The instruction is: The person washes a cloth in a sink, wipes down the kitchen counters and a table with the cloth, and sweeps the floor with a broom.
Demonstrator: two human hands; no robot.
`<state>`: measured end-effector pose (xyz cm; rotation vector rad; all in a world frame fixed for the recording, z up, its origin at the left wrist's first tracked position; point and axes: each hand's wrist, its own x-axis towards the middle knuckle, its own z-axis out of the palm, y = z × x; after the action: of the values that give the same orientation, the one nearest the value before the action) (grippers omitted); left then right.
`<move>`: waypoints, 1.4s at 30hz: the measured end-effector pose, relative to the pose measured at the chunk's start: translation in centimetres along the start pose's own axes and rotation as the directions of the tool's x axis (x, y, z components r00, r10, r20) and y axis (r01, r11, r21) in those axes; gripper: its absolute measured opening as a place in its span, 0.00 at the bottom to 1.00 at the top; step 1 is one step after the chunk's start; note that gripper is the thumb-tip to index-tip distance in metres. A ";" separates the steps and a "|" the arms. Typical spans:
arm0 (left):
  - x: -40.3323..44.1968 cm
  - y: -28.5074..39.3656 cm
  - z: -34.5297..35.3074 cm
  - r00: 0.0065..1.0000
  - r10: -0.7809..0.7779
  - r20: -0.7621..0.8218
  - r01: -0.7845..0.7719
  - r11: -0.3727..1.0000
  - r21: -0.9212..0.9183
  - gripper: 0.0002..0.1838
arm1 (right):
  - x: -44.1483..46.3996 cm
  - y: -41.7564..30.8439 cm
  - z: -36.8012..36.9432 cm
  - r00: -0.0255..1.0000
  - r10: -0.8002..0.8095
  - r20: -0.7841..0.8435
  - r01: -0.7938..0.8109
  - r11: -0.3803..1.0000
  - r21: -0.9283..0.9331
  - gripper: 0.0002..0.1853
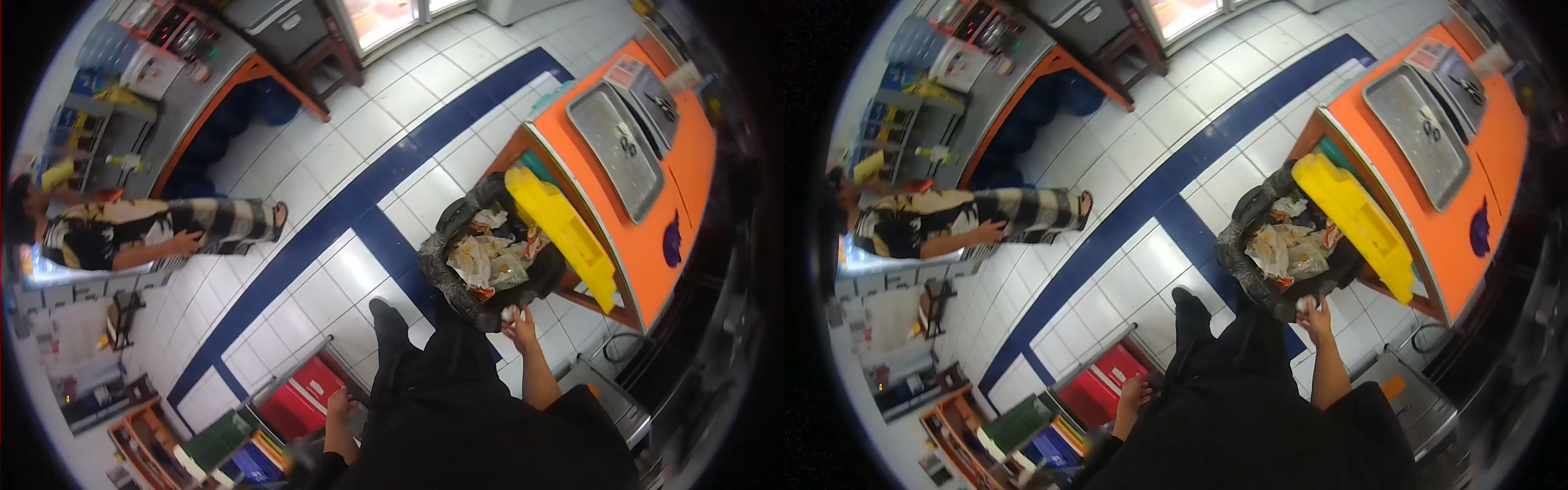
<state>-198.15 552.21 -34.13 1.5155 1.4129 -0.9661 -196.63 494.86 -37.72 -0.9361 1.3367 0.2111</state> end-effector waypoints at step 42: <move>0.2 98.1 25.8 0.911 0.306 0.278 -0.413 0.646 0.642 0.34 | 24.2 -54.2 47.0 0.770 -0.171 0.614 0.531 0.706 -0.469 0.46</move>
<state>-100.21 525.91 -36.92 2.1120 0.5828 -1.3957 -121.82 483.50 -37.24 -1.5557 0.5116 0.5856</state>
